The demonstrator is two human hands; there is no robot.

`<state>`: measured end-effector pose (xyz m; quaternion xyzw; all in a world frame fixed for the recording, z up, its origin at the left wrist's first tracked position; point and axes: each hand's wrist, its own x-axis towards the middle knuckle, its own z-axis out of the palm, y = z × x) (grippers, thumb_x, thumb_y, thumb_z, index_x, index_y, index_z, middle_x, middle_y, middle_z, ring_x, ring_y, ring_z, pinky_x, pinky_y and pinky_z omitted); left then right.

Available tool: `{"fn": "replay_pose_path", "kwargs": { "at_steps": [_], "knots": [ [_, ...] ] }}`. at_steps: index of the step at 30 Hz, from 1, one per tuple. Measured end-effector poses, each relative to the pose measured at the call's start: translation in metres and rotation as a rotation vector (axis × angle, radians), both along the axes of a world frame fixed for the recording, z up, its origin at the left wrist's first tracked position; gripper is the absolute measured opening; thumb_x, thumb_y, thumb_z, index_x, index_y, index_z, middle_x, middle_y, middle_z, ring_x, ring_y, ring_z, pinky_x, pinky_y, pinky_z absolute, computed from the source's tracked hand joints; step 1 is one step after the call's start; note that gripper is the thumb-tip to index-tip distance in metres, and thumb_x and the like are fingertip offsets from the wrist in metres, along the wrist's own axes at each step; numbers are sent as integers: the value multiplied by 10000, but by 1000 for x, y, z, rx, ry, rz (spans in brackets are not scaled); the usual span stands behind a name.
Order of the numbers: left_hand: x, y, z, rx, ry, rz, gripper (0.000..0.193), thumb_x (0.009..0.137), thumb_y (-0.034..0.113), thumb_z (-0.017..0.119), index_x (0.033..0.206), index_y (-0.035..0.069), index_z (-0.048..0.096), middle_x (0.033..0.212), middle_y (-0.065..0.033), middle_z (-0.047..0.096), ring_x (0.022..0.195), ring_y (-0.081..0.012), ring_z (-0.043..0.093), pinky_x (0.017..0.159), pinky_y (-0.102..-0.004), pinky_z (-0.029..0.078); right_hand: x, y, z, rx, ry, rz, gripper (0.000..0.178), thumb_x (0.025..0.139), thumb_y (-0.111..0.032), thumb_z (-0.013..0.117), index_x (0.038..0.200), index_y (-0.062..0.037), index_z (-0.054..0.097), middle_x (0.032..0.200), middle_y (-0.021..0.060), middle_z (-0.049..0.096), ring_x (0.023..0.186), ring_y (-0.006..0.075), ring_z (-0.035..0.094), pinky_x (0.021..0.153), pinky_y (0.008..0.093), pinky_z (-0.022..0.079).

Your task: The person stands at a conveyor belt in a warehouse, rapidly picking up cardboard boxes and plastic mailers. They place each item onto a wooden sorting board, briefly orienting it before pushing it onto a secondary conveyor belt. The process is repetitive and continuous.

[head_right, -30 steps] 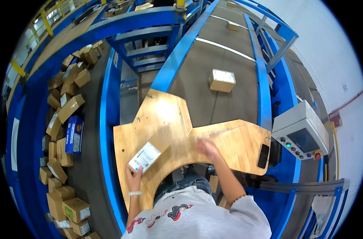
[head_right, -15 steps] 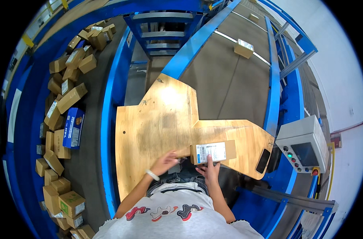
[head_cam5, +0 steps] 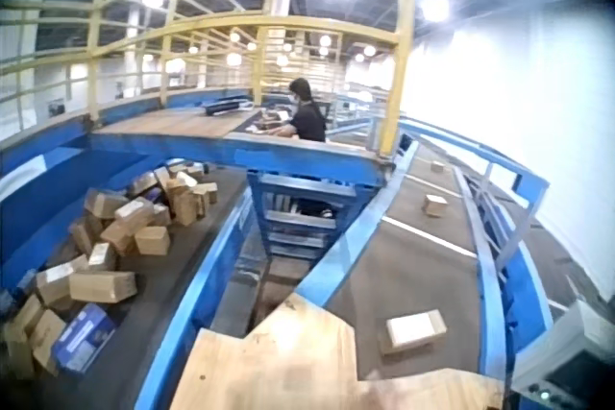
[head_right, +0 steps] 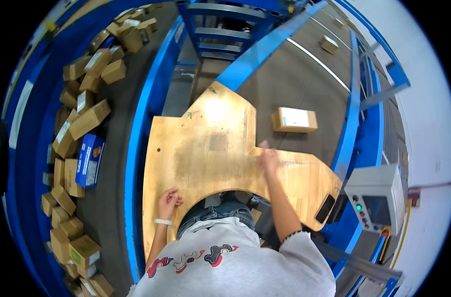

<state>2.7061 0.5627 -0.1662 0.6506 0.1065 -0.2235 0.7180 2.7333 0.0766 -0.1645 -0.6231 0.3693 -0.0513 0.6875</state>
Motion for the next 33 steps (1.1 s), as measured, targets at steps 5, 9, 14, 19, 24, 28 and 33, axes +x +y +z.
{"fn": "replay_pose_path", "kwargs": {
  "at_steps": [5, 9, 14, 19, 24, 28, 33],
  "knots": [
    [8, -6, -12, -44, 84, 149, 302, 1071, 161, 587, 1313, -18, 610, 989, -110, 719, 874, -188, 721, 817, -305, 611, -21, 168, -25, -558, -180, 489, 117, 925, -101, 732, 1019, -36, 706, 817, 21, 661, 706, 102, 604, 658, 268, 500],
    [24, 9, 3, 17, -63, -98, 323, 1033, 171, 656, 1309, 6, 646, 1052, -59, 731, 941, -140, 704, 881, -305, 579, 39, 226, 5, -270, -252, 707, 154, 893, -50, 747, 1042, -29, 712, 843, 36, 676, 704, 114, 619, 662, 282, 516],
    [81, 150, 44, 410, -321, 373, 550, 868, 164, 784, 1366, 36, 589, 1277, -122, 613, 1189, -258, 592, 1027, -373, 500, 201, 329, 44, -492, -662, 1005, 590, 784, -28, 838, 1318, -36, 588, 1212, 122, 598, 1058, 218, 608, 911, 318, 502],
    [174, 334, 11, 1398, -385, 490, 1014, 683, 247, 923, 1535, 85, 399, 1544, -203, 401, 1450, -417, 374, 1202, -483, 357, 364, 513, 48, -898, -930, 1109, 1230, 601, -143, 982, 1603, -59, 273, 1577, 238, 338, 1438, 434, 374, 1172, 515, 354],
    [291, 434, -13, 1656, -62, 160, 1273, 582, 289, 963, 1632, 175, 253, 1629, -187, 304, 1528, -427, 260, 1253, -563, 247, 467, 640, -26, -934, -830, 1060, 1355, 601, -200, 990, 1654, -116, 140, 1631, 237, 251, 1518, 434, 276, 1203, 639, 285],
    [314, 450, -51, 1709, 63, 196, 1233, 578, 205, 937, 1623, 195, 283, 1569, -151, 396, 1492, -417, 322, 1220, -567, 283, 510, 674, -68, -850, -1087, 897, 1022, 632, -171, 933, 1477, -106, 361, 1476, 217, 447, 1410, 453, 415, 1159, 605, 364],
    [265, 388, -50, 1658, 191, 252, 1240, 554, 278, 932, 1607, 135, 293, 1476, -179, 462, 1386, -435, 425, 1149, -588, 358, 562, 653, -8, -291, -666, 932, 785, 658, -229, 892, 1314, -41, 504, 1187, 185, 655, 1127, 393, 643, 995, 470, 507]
  ]
}}
